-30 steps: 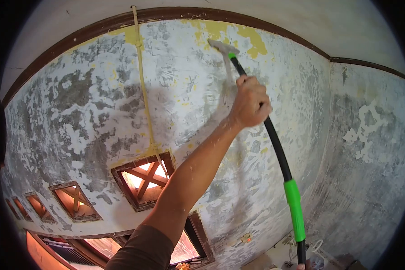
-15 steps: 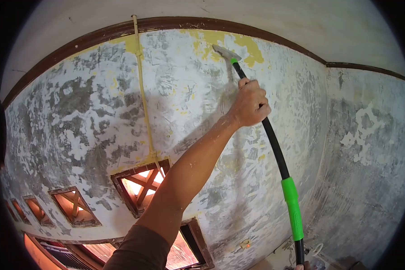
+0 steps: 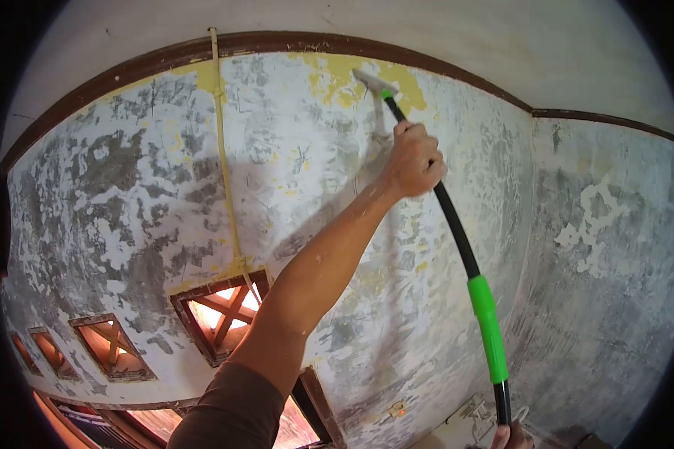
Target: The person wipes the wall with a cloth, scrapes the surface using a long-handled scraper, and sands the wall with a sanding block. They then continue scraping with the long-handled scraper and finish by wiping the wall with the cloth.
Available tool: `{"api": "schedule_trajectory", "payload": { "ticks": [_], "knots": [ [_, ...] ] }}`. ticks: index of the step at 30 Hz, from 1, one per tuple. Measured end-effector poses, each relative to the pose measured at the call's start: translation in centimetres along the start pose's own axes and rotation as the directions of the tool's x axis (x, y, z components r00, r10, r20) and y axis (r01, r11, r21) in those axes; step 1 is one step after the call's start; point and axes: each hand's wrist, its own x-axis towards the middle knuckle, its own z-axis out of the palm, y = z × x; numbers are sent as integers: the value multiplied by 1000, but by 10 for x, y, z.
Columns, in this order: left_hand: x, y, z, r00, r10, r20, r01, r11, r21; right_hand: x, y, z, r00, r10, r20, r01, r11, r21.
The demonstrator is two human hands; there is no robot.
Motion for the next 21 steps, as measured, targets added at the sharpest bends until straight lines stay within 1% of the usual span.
{"api": "schedule_trajectory", "payload": {
  "ticks": [1, 2, 4, 5, 6, 8, 9, 10, 12, 13, 14, 16, 17, 18, 19, 20, 21],
  "knots": [
    [-5, 2, -2, 999, -30, 42, 31, 999, -15, -5, -10, -4, 997, -59, -51, 62, 996, 57],
    [-2, -3, -1, 999, -24, 45, 25, 999, -21, 0, -10, -1, 997, -52, -54, 55, 997, 62],
    [10, -14, 6, 998, 33, -61, -35, 999, -20, 14, -2, 6, 992, -107, -69, 103, 992, -71],
    [16, -18, 8, 1000, -18, 4, 18, 1000, 2, 22, 3, 7, 992, -109, -61, 102, 989, -104],
    [18, -18, 8, 1000, -17, -5, 17, 1000, 10, 22, 6, 5, 991, -120, -66, 112, 988, -107],
    [11, -10, 7, 995, 7, -101, -11, 999, -38, 11, 1, -2, 988, -134, -82, 129, 990, -64],
    [3, -4, 3, 999, -3, -47, 0, 998, -70, 4, 2, -6, 997, -72, -24, 71, 997, -31],
    [5, -9, 2, 999, 1, -46, -4, 998, -67, 9, 2, -2, 997, -74, -25, 73, 997, -27],
    [4, -13, 7, 1000, -12, 14, 12, 999, -38, 13, 6, 10, 997, -60, -51, 56, 996, -75],
    [11, -17, 9, 1000, -9, 21, 9, 1000, 5, 20, 1, 15, 995, -61, -75, 54, 994, -93],
    [9, -18, 12, 1000, -14, 14, 14, 1000, 6, 22, 3, 19, 995, -65, -77, 57, 993, -101],
    [11, -22, 14, 999, -12, -53, 11, 1000, -23, 29, 15, 26, 998, -45, 46, 45, 999, 9],
    [4, -13, 8, 1000, -18, -20, 18, 1000, -12, 24, 35, 35, 997, -79, 3, 79, 997, -4],
    [-8, -5, 5, 998, -57, 39, 57, 998, 2, 19, 70, 44, 975, -183, 129, 166, 977, 130],
    [-23, 5, 1, 995, -48, 86, 51, 998, -35, 12, 99, 51, 925, -298, 237, 231, 934, 273],
    [-37, 16, -2, 990, -39, 135, 49, 996, -69, -5, 103, 55, 925, -185, 331, 0, 873, 488],
    [-47, 26, -1, 988, -39, 148, 52, 995, -86, -22, 106, 60, 890, -102, 444, -238, 727, 644]
  ]
}}
